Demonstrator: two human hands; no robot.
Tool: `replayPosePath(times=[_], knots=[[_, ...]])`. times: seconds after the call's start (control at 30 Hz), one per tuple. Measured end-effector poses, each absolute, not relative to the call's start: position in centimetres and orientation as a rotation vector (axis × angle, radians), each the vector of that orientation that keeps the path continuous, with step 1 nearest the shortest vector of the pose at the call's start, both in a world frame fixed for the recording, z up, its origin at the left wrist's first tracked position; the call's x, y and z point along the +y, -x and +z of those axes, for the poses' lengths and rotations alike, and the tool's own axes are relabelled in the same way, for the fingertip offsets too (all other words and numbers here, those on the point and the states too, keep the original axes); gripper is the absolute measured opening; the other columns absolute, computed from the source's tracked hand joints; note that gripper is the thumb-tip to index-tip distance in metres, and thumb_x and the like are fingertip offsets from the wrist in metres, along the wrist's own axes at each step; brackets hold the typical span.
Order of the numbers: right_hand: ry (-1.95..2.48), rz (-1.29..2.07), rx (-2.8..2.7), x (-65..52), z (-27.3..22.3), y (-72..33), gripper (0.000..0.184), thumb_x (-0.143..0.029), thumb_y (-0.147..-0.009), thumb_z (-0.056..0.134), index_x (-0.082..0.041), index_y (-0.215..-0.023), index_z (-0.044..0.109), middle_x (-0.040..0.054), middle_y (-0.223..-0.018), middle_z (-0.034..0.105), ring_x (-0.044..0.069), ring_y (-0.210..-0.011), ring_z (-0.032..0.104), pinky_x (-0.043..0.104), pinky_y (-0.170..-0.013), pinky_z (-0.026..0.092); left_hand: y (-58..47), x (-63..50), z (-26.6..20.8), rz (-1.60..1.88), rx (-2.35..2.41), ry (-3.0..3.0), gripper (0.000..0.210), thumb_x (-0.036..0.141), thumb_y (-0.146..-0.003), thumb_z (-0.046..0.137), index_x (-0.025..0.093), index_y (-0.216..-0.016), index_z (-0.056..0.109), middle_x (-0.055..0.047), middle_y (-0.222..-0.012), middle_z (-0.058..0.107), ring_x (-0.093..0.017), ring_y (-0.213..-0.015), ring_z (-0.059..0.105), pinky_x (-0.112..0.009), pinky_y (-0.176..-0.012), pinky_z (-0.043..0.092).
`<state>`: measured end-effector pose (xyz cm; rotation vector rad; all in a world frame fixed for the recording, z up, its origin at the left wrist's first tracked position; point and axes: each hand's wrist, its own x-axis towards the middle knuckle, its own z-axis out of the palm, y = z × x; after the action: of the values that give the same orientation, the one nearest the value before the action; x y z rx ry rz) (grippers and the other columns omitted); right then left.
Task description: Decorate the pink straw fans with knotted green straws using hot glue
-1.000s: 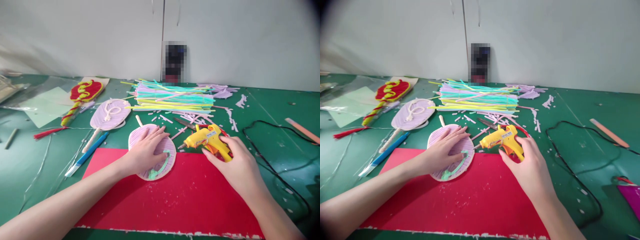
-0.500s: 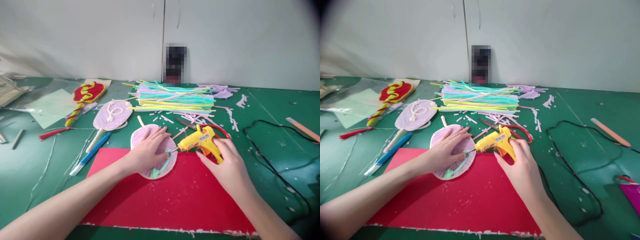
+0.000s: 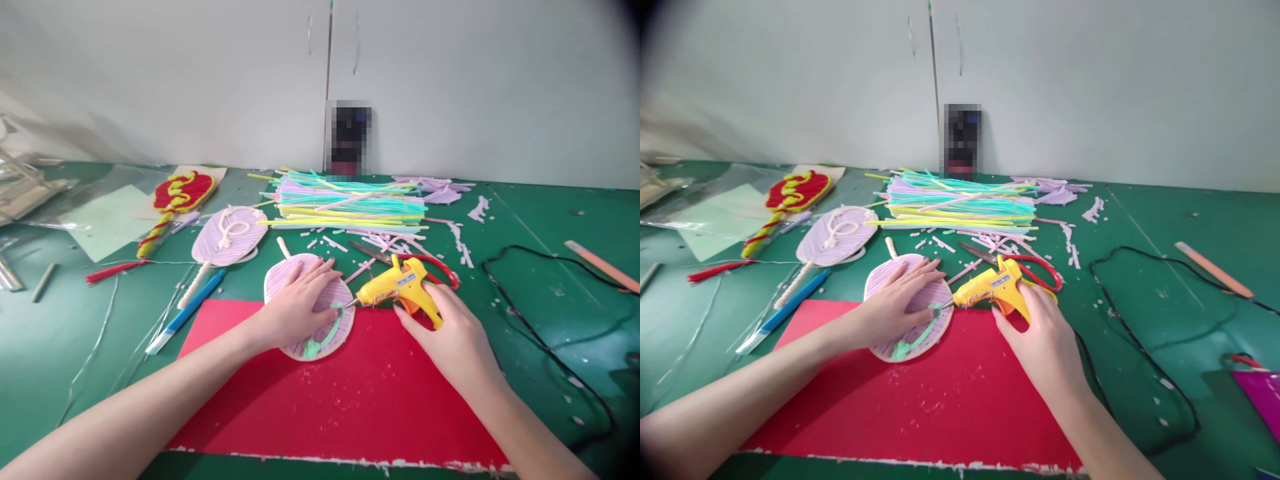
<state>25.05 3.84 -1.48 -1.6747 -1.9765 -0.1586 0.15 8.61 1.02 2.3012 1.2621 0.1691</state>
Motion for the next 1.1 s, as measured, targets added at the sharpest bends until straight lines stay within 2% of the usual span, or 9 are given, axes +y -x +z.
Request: replayPosePath(times=[0.7,1.1], knots=[[1.645,-0.033,-1.947,4.11,-1.46,-24.93,0.029,-0.034,-0.080,0.050,-0.019,-0.105,0.054,0.0105,-0.092,0.062,0.024,-0.084,0.062,0.033,-0.067,0.052,0.15,8.61,0.75,0.191,1.246,-2.309,0.056,0.035,-0.081,0.049,0.022,-0.133,0.034,-0.007,-0.149,0.023,-0.020,-0.138,0.015,-0.044,-0.113,0.008],[1.620,0.112,-1.963,4.18,-1.14,-25.32,0.026,-0.031,-0.083,0.048,-0.019,-0.104,0.055,0.0100,-0.094,0.062,0.023,-0.086,0.061,0.032,-0.071,0.050,-0.05,8.73,1.53,0.126,1.235,-2.258,0.055,0.031,-0.083,0.044,0.020,-0.135,0.032,-0.008,-0.150,0.019,-0.021,-0.139,0.012,-0.046,-0.113,0.007]])
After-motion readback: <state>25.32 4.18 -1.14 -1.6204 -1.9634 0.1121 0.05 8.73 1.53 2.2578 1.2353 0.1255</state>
